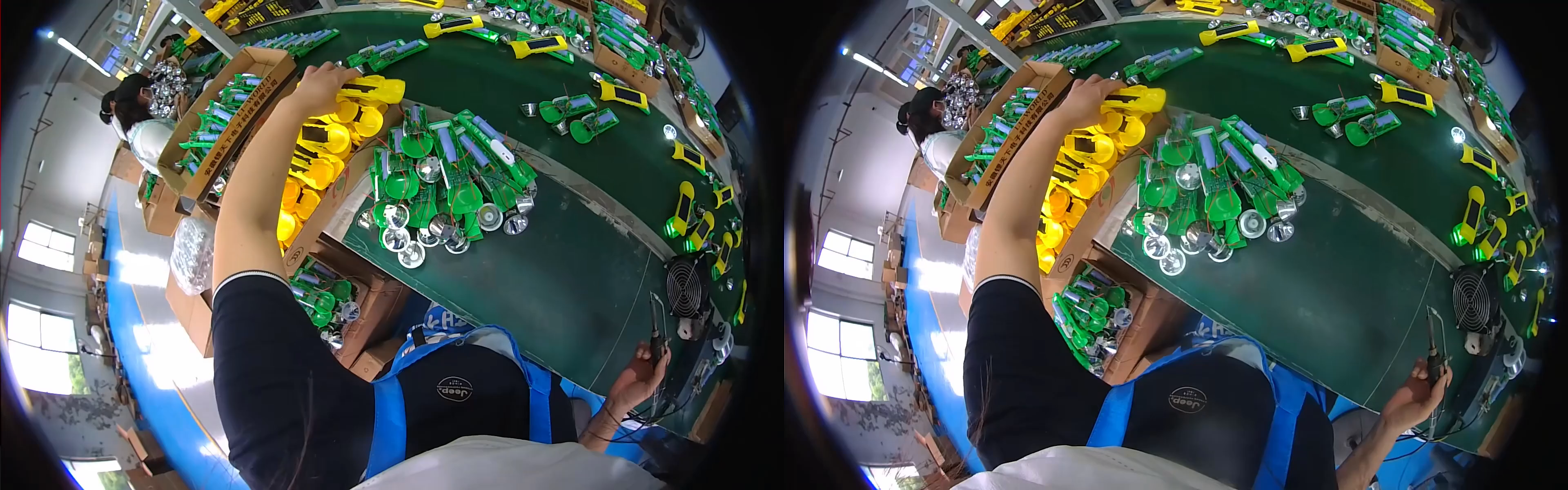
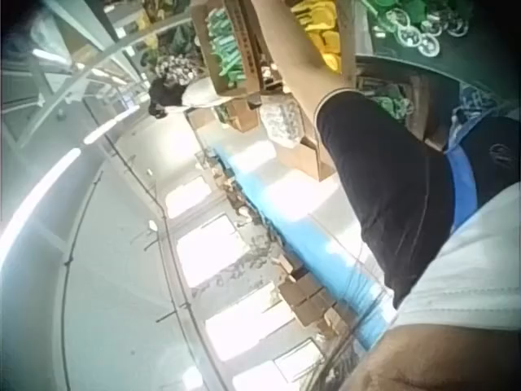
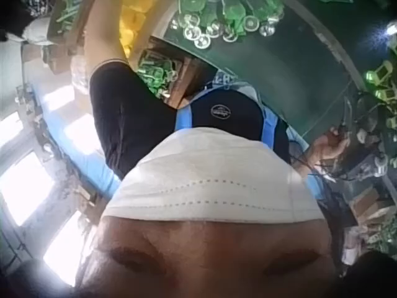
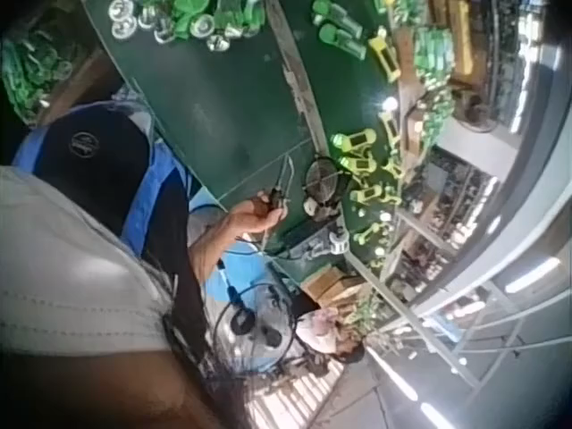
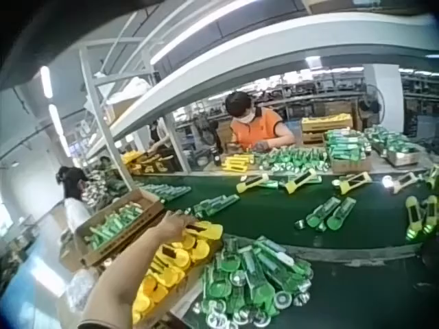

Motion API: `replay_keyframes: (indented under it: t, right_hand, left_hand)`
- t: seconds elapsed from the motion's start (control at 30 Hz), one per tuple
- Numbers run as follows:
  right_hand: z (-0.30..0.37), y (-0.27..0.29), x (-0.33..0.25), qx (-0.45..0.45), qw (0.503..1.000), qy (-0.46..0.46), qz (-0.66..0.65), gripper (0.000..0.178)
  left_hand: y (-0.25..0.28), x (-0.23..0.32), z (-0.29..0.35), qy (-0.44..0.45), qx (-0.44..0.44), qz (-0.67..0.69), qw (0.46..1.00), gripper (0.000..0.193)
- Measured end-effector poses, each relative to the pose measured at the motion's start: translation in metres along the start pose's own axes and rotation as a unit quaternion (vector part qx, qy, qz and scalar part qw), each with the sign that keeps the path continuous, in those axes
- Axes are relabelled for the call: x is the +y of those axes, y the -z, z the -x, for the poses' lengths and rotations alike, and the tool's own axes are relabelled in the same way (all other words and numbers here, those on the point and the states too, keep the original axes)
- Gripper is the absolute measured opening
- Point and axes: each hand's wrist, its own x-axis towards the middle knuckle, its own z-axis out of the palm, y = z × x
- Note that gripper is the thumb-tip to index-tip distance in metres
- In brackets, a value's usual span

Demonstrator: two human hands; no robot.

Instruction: Soldering circuit boards and assembling internal components into flashlight shells on an assembly line.

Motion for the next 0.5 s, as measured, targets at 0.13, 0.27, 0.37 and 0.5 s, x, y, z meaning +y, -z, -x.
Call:
replay_keyframes:
  t: [0.13, 0.27, 0.37, 0.5]
  right_hand:
    - [0.003, 0.005, -0.004, -0.022, 0.999, 0.008, -0.029, 0.024]
    - [0.015, 0.015, -0.010, 0.011, 0.999, 0.027, -0.026, 0.024]
    - [0.009, 0.020, -0.014, 0.038, 0.999, 0.037, -0.011, 0.023]
    - [-0.001, 0.029, -0.014, -0.038, 0.997, 0.032, -0.052, 0.023]
  left_hand:
    - [0.010, 0.010, -0.016, -0.054, -0.081, -0.033, 0.995, 0.071]
    - [0.009, 0.010, -0.001, -0.028, -0.031, -0.025, 0.999, 0.067]
    - [0.005, -0.008, 0.007, -0.004, 0.088, 0.031, 0.996, 0.059]
    - [0.041, -0.001, 0.006, 0.014, 0.242, 0.019, 0.970, 0.053]
